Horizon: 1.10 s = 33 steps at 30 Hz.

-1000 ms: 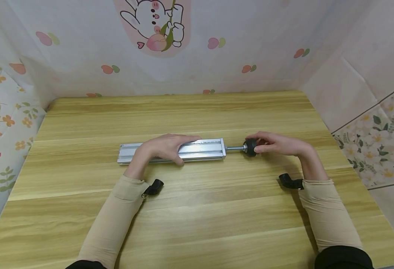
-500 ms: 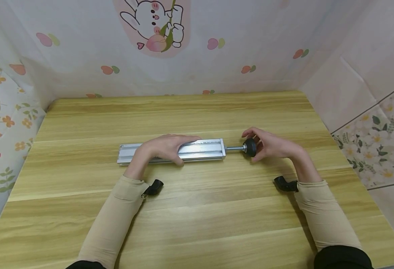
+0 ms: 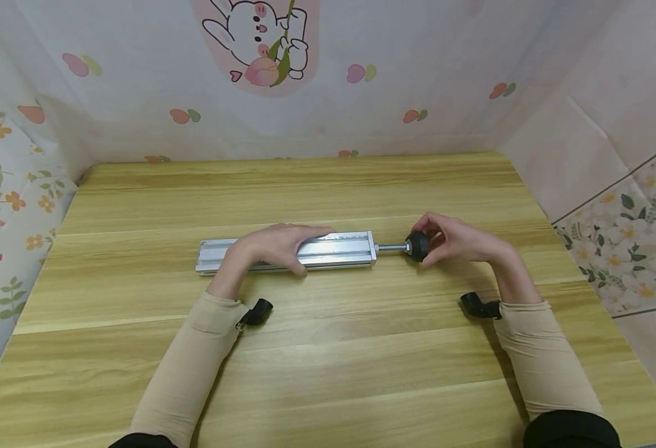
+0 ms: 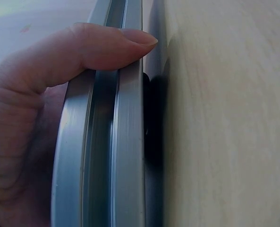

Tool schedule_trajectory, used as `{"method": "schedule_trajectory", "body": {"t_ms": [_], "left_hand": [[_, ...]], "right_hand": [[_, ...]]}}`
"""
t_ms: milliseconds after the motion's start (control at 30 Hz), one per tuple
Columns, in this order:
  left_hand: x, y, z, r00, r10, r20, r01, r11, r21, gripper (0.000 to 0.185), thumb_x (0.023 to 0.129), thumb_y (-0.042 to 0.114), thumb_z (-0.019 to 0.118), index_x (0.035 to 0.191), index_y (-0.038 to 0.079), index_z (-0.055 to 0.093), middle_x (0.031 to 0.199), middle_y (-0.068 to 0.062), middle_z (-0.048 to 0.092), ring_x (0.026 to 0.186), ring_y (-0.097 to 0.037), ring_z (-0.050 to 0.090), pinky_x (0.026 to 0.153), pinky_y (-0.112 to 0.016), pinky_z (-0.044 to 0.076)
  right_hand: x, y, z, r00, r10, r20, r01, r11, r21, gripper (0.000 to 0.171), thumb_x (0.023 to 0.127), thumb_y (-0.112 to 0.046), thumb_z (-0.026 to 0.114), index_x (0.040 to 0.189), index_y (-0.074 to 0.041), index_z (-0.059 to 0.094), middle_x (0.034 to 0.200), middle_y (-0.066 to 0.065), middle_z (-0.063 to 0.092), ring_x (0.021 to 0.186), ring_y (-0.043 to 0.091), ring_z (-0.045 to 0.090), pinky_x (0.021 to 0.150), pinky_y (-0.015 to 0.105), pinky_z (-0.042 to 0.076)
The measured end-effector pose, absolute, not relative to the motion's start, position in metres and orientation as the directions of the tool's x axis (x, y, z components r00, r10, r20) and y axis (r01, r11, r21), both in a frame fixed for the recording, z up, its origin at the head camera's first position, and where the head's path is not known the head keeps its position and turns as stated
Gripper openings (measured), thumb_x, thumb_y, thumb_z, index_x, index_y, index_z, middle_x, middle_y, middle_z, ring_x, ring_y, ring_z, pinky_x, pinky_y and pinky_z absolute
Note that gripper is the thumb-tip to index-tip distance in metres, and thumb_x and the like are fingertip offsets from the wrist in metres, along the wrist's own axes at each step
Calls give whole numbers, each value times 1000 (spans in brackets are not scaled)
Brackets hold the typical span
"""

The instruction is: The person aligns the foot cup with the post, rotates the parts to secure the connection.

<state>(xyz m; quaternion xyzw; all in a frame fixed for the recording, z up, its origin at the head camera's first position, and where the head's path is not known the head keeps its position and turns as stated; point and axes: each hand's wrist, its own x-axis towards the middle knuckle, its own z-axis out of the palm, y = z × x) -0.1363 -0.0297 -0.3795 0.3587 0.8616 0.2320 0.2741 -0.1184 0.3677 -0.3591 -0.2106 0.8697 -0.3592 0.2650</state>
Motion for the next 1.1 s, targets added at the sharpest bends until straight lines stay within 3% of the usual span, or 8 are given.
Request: {"method": "schedule_trajectory", "body": {"t_ms": [333, 700, 900, 1000, 1100], "left_hand": [[-136, -30, -380, -591, 749, -299, 500, 631, 593, 102, 70, 19, 71, 163, 33, 31, 152, 3, 53, 110, -20, 52, 96, -38, 45], [-136, -30, -381, -590, 750, -299, 505, 632, 589, 102, 70, 21, 72, 163, 33, 31, 151, 2, 53, 109, -20, 53, 96, -38, 45], [-136, -29, -380, -590, 749, -301, 501, 632, 591, 102, 70, 20, 72, 163, 33, 30, 154, 3, 52, 111, -20, 52, 98, -39, 45], [-136, -29, -380, -590, 748, -305, 497, 634, 592, 103, 70, 20, 72, 163, 34, 30, 156, 3, 50, 112, -20, 52, 99, -40, 45], [-136, -29, -380, -591, 746, -308, 495, 637, 591, 103, 70, 20, 72, 163, 34, 30, 157, 3, 49, 113, -20, 52, 100, -40, 45]], "right_hand": [[-119, 376, -359, -755, -580, -305, -253, 687, -681, 48, 93, -17, 74, 137, -3, 60, 121, 11, 67, 106, 21, 63, 89, 27, 50], [-118, 379, -355, -710, -579, -400, -223, 725, -652, 43, 105, -27, 57, 142, -5, 56, 133, 12, 62, 117, 26, 58, 97, 31, 47], [-118, 377, -355, -706, -597, -381, -186, 675, -714, 76, 95, -19, 73, 159, -8, 33, 153, 18, 45, 126, 31, 53, 103, 44, 48], [-118, 371, -356, -721, -599, -348, -170, 641, -749, 82, 84, -11, 83, 152, -5, 37, 146, 19, 45, 118, 30, 54, 97, 40, 52], [-118, 364, -358, -745, -581, -328, -173, 643, -746, 79, 79, -8, 87, 143, -2, 42, 141, 18, 47, 113, 28, 53, 91, 32, 54]]}}
